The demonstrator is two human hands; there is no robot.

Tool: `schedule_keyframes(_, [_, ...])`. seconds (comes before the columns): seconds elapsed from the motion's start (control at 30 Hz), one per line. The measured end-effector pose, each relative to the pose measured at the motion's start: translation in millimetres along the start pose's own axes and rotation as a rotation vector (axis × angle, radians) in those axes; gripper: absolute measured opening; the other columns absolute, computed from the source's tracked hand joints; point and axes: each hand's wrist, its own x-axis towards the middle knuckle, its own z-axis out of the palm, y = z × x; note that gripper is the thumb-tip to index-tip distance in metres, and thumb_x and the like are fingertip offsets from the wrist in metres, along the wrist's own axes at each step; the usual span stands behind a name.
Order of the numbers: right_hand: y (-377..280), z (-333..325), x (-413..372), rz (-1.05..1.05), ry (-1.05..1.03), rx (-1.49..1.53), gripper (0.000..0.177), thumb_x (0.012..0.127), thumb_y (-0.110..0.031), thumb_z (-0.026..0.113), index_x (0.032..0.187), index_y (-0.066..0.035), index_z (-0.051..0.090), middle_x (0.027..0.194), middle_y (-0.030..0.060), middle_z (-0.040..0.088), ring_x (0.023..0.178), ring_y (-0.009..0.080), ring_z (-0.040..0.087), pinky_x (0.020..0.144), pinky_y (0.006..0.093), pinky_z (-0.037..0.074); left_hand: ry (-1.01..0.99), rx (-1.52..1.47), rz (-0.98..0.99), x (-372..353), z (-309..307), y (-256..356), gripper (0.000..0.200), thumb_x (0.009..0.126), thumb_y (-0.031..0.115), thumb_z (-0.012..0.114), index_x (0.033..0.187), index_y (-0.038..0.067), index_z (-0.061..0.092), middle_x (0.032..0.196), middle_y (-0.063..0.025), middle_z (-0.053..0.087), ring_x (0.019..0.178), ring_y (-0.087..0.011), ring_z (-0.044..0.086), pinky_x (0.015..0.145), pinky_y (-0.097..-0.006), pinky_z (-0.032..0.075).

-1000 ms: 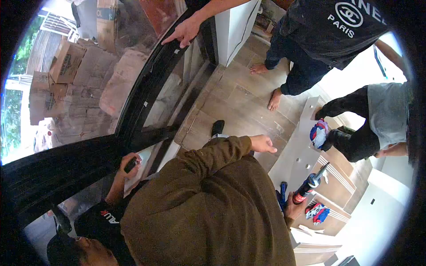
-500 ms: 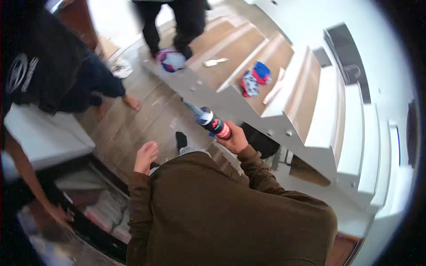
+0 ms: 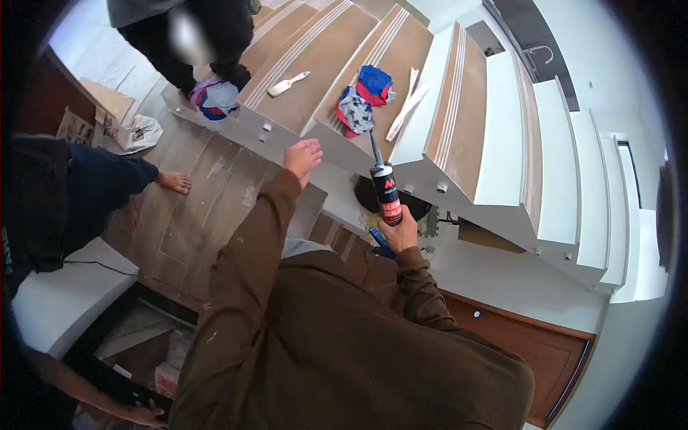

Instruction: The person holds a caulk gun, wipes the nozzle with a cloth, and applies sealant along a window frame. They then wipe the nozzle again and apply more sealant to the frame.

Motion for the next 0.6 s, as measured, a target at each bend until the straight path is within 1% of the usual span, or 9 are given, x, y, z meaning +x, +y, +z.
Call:
schedule_keyframes(0.03, [6, -1, 5, 0.025, 0.008, -0.034, 0.038, 0.072, -0.024, 0.078, 0.097, -0.002, 0.058, 0.082, 0.0145, 0.066, 0.073, 0.0253, 0.064, 0.072, 0.0374, 0.051, 0.022, -0.015, -0.028, 15, 16, -6, 0.036, 0.098, 0.015, 0.052, 0.130, -0.001, 0.050, 0.125, -0.0134, 0.058, 0.105, -0.0232, 0.061, 0.091, -0.0350, 0.049])
schedule_keyframes(0.07, [10, -2, 10, 0.050, -0.002, -0.056, 0.040, 0.072, -0.026, 0.077, 0.099, -0.003, 0.058, 0.083, 0.0160, 0.066, 0.075, 0.0295, 0.065, 0.072, 0.0396, 0.051, 0.046, -0.027, -0.057, 28, 30, -13, 0.037, 0.098, 0.014, 0.050, 0.131, -0.002, 0.048, 0.127, -0.0150, 0.057, 0.106, -0.0250, 0.060, 0.092, -0.0362, 0.048])
schedule_keyframes(0.13, [14, -4, 22, 0.099, -0.022, -0.094, 0.043, 0.073, -0.030, 0.076, 0.101, -0.004, 0.057, 0.086, 0.0191, 0.067, 0.080, 0.0380, 0.067, 0.074, 0.0440, 0.051, 0.122, -0.105, -0.093, 53, 52, -26, 0.040, 0.098, 0.015, 0.049, 0.133, -0.003, 0.046, 0.128, -0.0165, 0.057, 0.106, -0.0266, 0.060, 0.091, -0.0371, 0.049])
schedule_keyframes(0.17, [15, -4, 27, 0.117, -0.038, -0.107, 0.043, 0.073, -0.030, 0.076, 0.101, -0.004, 0.057, 0.086, 0.0194, 0.067, 0.080, 0.0384, 0.067, 0.074, 0.0442, 0.051, 0.159, -0.140, -0.111, 60, 62, -29, 0.041, 0.098, 0.016, 0.049, 0.134, -0.004, 0.045, 0.129, -0.0172, 0.056, 0.106, -0.0274, 0.061, 0.091, -0.0375, 0.049])
schedule_keyframes(0.27, [18, -1, 41, 0.160, -0.082, -0.137, 0.043, 0.073, -0.030, 0.075, 0.102, -0.004, 0.056, 0.086, 0.0205, 0.067, 0.082, 0.0395, 0.067, 0.074, 0.0452, 0.051, 0.262, -0.159, -0.165, 75, 80, -36, 0.044, 0.098, 0.022, 0.048, 0.134, -0.003, 0.045, 0.130, -0.0178, 0.056, 0.096, -0.0240, 0.063, 0.078, -0.0343, 0.050])
schedule_keyframes(0.37, [17, 4, 52, 0.181, -0.130, -0.151, 0.043, 0.073, -0.030, 0.075, 0.102, -0.003, 0.056, 0.086, 0.0213, 0.067, 0.083, 0.0410, 0.066, 0.074, 0.0465, 0.051, 0.331, -0.185, -0.250, 87, 87, -39, 0.046, 0.098, 0.028, 0.047, 0.134, -0.002, 0.045, 0.126, -0.0159, 0.059, 0.078, -0.0174, 0.059, 0.062, -0.0294, 0.045])
schedule_keyframes(0.47, [18, 8, 61, 0.197, -0.182, -0.149, 0.045, 0.073, -0.030, 0.075, 0.103, -0.004, 0.055, 0.088, 0.0221, 0.067, 0.085, 0.0422, 0.066, 0.075, 0.0478, 0.051, 0.412, -0.238, -0.288, 95, 88, -48, 0.031, 0.095, 0.024, 0.051, 0.118, 0.004, 0.059, 0.099, -0.0077, 0.067, 0.064, -0.0108, 0.054, 0.049, -0.0258, 0.037])
schedule_keyframes(0.57, [16, 10, 68, 0.196, -0.213, -0.142, 0.046, 0.073, -0.031, 0.075, 0.104, -0.004, 0.055, 0.089, 0.0227, 0.067, 0.087, 0.0429, 0.065, 0.076, 0.0489, 0.051, 0.467, -0.165, -0.312, 101, 90, -49, 0.026, 0.093, 0.025, 0.054, 0.107, 0.004, 0.062, 0.086, -0.0046, 0.064, 0.055, -0.0092, 0.047, 0.043, -0.0246, 0.032])
schedule_keyframes(0.6, [15, 10, 69, 0.201, -0.217, -0.139, 0.046, 0.073, -0.031, 0.075, 0.105, -0.004, 0.055, 0.089, 0.0229, 0.067, 0.088, 0.0430, 0.065, 0.077, 0.0492, 0.051, 0.464, -0.146, -0.292, 102, 92, -48, 0.026, 0.092, 0.025, 0.055, 0.105, 0.004, 0.062, 0.082, -0.0038, 0.063, 0.053, -0.0095, 0.046, 0.042, -0.0244, 0.031])
